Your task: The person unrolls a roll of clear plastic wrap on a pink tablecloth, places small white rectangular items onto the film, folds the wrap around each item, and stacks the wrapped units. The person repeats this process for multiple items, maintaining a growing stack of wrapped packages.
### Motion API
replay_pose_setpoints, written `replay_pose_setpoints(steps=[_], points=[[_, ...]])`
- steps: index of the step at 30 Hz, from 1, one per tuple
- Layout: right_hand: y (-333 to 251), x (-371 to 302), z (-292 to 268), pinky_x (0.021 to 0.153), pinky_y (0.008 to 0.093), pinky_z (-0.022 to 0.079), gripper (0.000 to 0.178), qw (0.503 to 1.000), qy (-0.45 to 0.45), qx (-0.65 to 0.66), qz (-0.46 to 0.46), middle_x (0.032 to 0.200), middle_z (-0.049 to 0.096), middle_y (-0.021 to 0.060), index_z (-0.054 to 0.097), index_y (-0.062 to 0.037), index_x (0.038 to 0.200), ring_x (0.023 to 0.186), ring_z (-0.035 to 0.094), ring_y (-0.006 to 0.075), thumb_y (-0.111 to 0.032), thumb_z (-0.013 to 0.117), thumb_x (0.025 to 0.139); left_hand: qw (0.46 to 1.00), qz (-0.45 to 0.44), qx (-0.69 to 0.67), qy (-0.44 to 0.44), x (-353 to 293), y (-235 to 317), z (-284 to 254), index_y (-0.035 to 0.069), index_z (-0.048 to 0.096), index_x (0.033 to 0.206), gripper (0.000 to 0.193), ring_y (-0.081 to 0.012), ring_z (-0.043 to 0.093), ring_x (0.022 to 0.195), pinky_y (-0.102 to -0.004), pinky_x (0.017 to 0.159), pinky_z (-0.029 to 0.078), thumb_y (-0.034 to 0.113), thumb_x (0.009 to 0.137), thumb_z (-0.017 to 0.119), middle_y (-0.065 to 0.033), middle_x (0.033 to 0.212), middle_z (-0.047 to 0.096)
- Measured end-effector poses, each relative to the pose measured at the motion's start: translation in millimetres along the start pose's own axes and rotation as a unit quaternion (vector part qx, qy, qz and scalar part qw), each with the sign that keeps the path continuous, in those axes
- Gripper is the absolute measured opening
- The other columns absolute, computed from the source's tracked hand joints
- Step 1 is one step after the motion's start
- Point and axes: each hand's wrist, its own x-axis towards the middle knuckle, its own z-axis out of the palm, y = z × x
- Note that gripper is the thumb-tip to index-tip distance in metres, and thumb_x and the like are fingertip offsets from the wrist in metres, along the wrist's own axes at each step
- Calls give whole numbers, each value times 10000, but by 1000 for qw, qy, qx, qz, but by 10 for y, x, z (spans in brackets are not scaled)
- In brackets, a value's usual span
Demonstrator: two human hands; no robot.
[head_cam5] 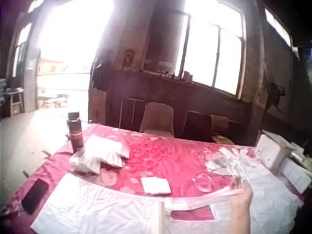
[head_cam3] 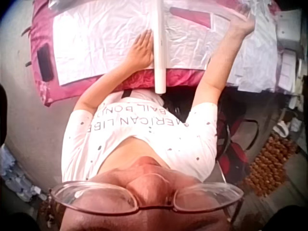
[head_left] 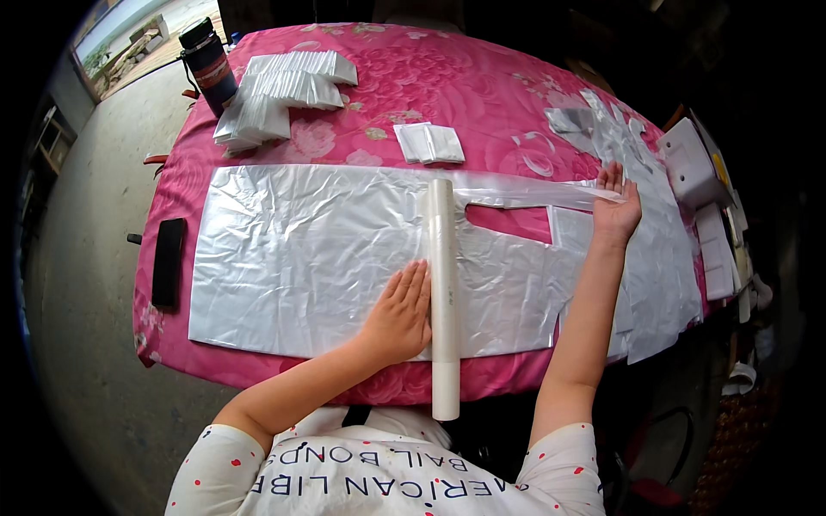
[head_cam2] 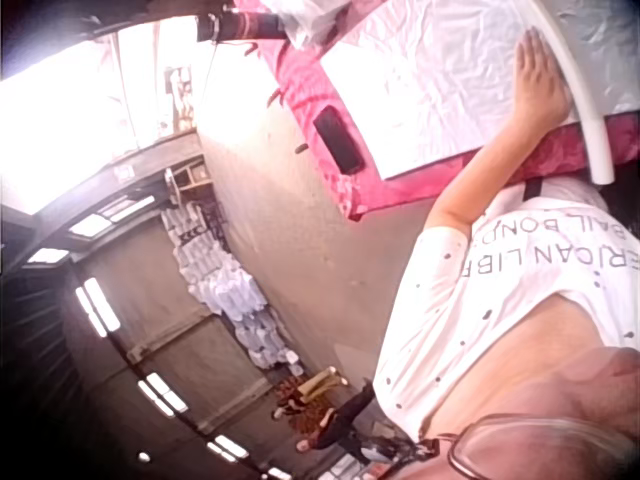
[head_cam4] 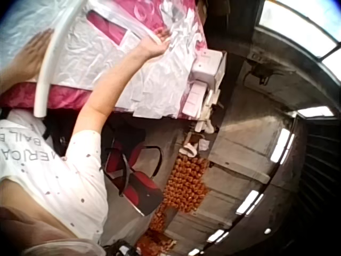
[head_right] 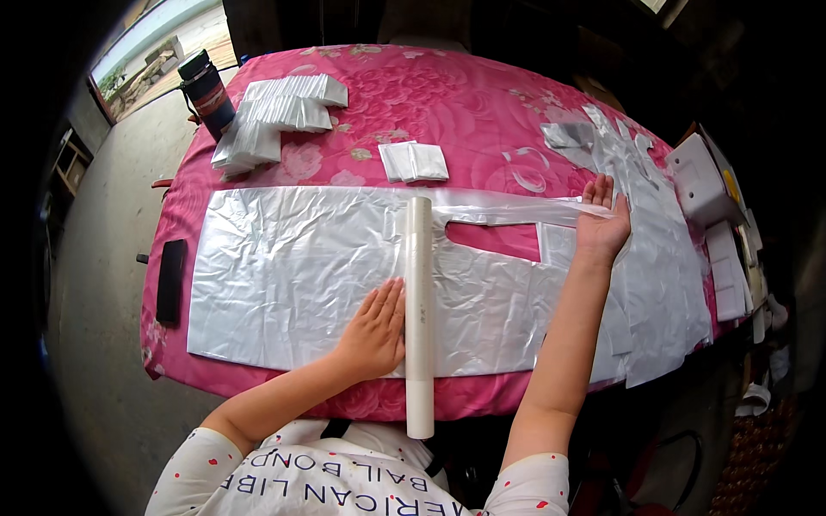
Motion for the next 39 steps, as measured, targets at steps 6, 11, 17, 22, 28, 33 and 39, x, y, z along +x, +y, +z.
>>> replay_pose_setpoints(steps=[6,11,17,22,28,33,39], points=[[197,-379,376,908,371,423,491,990,21,-135,-37,1197,472,165,229,47,1315,1090,518,261,-79,445,892,1000,12,3,-1,18,10,34,-145,334,1281,603,-395,261,1315,-455,1098,163,226,808,368,-305,1373,299],[1095,-1771,952,990,332,359,704,916,-301,-264,2,1356,378,156,87,-59,1432,1195,451,235,3,480,851,999,-4,-38,2,-28,-34,1,-127,315,1291,610,-394,269,1307,-465,1086,190,166,774,453,-289,1360,314],[1561,-2401,499,1081,448,157,887,609,-621,-481,-110,1463,166,216,119,-4,1426,1371,120,347,-398,608,800,808,-155,-515,241,-74,-332,-382,33,189,1402,827,-278,345,1271,-405,994,364,21,720,656,-134,1428,239],[1616,-2556,323,1080,481,139,1103,520,-657,-536,-103,1464,52,261,201,-33,1420,1363,7,419,-650,661,629,840,-110,-482,223,-255,-631,-621,46,310,1357,738,-183,523,1078,-326,906,427,23,709,665,-100,1281,454],[1643,-2387,321,1070,544,27,1280,524,-650,-521,-177,1472,-36,254,9,-60,1440,1360,-56,425,-764,615,560,910,-165,-327,194,-294,-679,-682,61,557,1126,471,-144,566,727,-286,612,446,-3,668,645,-19,810,620],[1100,-1784,433,1085,518,80,1350,570,-558,-554,-237,1464,-35,269,-98,-53,1423,1357,12,429,-791,589,524,963,-125,-177,159,-325,-806,-717,67,611,1009,349,-215,556,752,-328,656,458,9,668,652,-32,776,601],[270,-879,-80,1048,428,245,1004,912,-147,-373,90,1391,326,167,191,0,1395,1248,361,278,-742,425,759,984,-102,-88,115,-298,-812,-740,63,639,929,264,-221,553,785,-348,713,448,165,693,700,-35,768,595]])
